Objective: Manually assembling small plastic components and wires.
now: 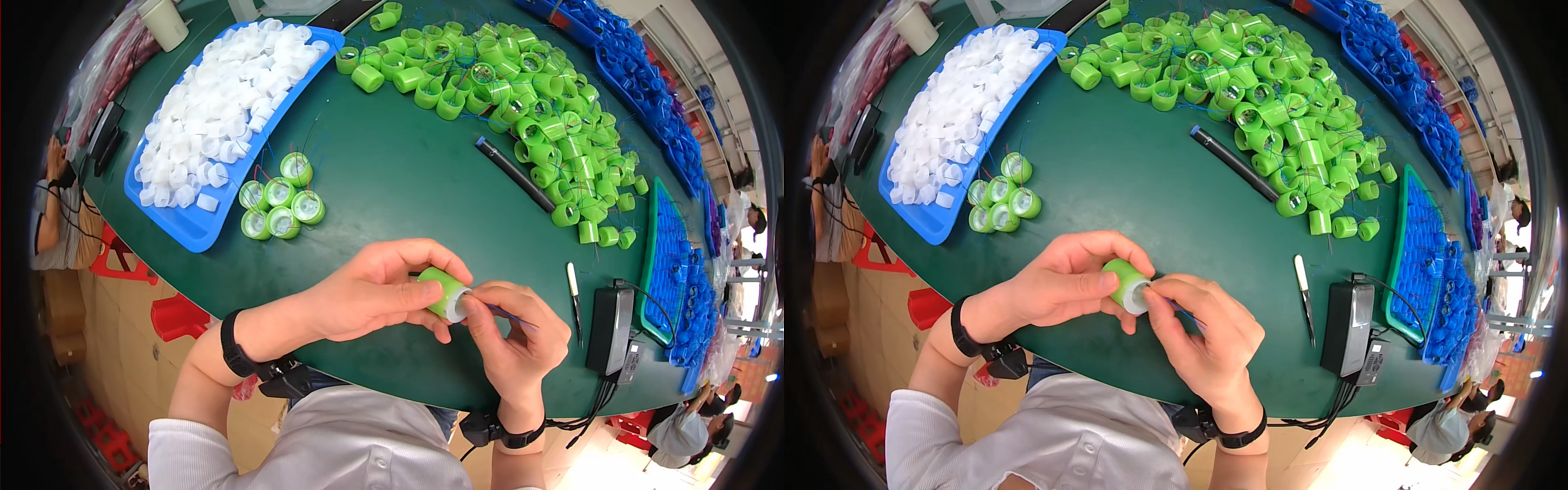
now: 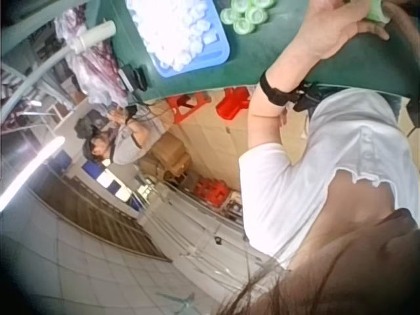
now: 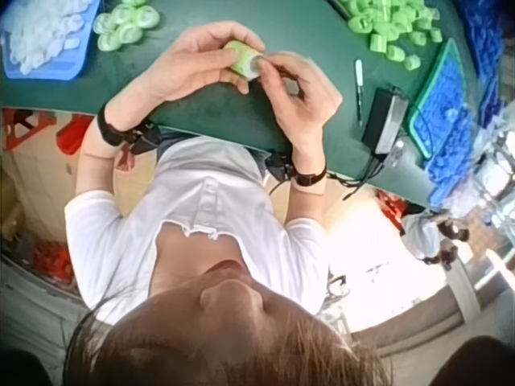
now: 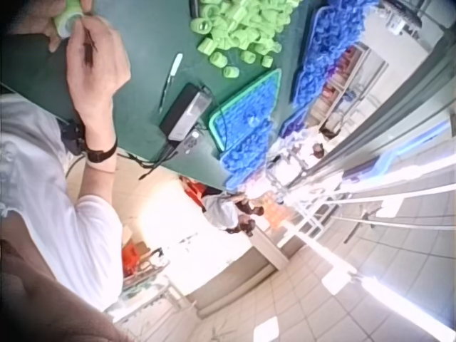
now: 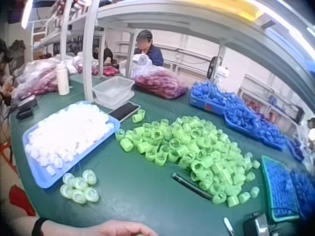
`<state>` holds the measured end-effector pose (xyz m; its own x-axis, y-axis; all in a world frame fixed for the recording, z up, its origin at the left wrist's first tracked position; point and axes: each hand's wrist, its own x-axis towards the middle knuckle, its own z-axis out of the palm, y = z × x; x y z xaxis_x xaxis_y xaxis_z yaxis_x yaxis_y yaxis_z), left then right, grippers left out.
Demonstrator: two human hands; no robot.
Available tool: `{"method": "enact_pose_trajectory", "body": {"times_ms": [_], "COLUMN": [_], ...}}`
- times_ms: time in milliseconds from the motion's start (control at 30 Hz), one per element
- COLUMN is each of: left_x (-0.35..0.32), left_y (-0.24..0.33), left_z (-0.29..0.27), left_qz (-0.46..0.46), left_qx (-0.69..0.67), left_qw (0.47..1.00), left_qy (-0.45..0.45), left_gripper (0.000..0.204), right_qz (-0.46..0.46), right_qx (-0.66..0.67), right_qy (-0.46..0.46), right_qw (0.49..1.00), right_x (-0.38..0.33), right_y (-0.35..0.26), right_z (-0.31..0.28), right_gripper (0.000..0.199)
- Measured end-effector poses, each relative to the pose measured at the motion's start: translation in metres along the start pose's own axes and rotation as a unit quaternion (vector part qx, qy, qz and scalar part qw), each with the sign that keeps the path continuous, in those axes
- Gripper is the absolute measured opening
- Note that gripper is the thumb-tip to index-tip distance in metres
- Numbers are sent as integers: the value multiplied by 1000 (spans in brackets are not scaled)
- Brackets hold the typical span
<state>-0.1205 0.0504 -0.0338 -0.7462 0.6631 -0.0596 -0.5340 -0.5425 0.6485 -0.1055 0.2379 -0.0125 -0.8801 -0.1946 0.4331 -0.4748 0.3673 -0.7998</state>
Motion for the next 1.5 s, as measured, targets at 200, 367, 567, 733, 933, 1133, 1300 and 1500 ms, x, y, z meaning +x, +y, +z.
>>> {"method": "enact_pose_trajectory", "body": {"times_ms": [200, 367, 567, 733, 933, 1133, 1300, 1500], "left_x": [0, 1, 3, 3, 3, 4, 4, 1], "left_y": [-1, 0, -2, -5, -6, -5, -4, -3], "left_z": [-4, -3, 1, -4, -5, -5, -1, 8], "left_qz": [-2, -17, -17, -23, -35, -30, -13, 53], "left_qx": [47, 79, 66, 18, -23, -23, 56, 194], "left_qw": [998, 995, 994, 997, 997, 997, 993, 969], "left_qy": [40, 52, 81, 72, 59, 68, 101, 147], "left_gripper": [34, 39, 40, 36, 32, 29, 37, 45], "right_qz": [21, 31, -48, -25, 56, 22, 20, 95], "right_qx": [14, 26, -94, -82, -34, -77, -115, 29], "right_qy": [12, 47, 44, 48, 66, 54, 45, 20], "right_qw": [1000, 998, 993, 995, 996, 995, 992, 995], "right_x": [3, 0, 3, 4, 1, 4, 1, -4], "right_y": [-4, -5, -8, -9, -12, -11, -9, -8], "right_z": [0, 4, 4, 7, 9, 8, 9, 16], "right_gripper": [19, 17, 19, 17, 14, 15, 15, 10]}}
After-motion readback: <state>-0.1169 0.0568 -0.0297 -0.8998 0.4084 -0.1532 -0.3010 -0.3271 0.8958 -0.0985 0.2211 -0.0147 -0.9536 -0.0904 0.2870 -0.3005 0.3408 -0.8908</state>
